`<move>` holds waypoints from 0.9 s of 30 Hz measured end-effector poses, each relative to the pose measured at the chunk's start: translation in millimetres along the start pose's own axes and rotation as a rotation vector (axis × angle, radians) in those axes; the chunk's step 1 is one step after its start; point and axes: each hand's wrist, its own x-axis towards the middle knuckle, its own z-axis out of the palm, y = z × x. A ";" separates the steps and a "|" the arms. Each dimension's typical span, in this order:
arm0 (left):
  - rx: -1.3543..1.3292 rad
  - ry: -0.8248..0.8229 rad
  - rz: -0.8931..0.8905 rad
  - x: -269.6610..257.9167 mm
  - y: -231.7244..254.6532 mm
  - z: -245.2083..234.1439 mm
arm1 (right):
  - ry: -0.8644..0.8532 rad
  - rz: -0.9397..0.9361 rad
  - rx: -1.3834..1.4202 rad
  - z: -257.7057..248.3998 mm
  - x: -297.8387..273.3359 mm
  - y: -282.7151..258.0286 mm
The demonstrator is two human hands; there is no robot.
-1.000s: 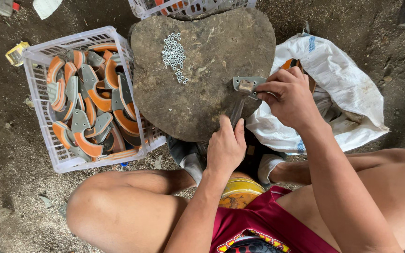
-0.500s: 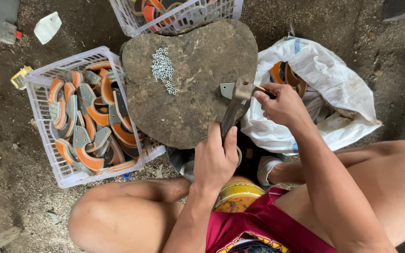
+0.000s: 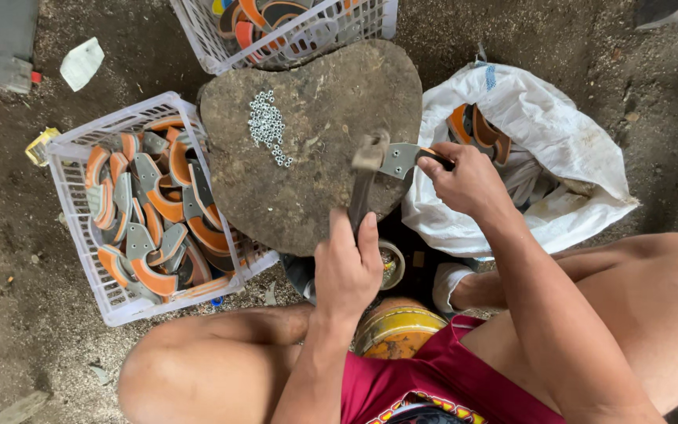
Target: The person sits on the ground and uses a hammer to drive washers into holes on metal plates. The person picks up washers from a pile on a wooden block, places them on the plate, and strikes them with a hammer. Finished plates are placed into a white sack.
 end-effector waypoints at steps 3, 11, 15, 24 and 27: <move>-0.141 0.107 0.257 -20.4 5.1 -5.9 | 0.044 -0.098 0.001 2.2 -2.3 5.7; 0.211 -0.102 -0.008 4.2 -6.6 24.5 | -0.085 0.158 0.062 -10.7 -2.2 -20.1; -0.064 -0.044 0.069 -9.4 -3.0 15.0 | -0.048 0.049 0.037 -8.6 -1.1 -15.7; 0.135 -0.127 -0.076 4.3 -16.7 19.4 | -0.094 0.157 0.057 -9.1 -2.8 -21.4; 0.105 -0.123 -0.101 0.3 -26.3 21.2 | -0.111 0.175 0.100 -8.8 -4.3 -20.4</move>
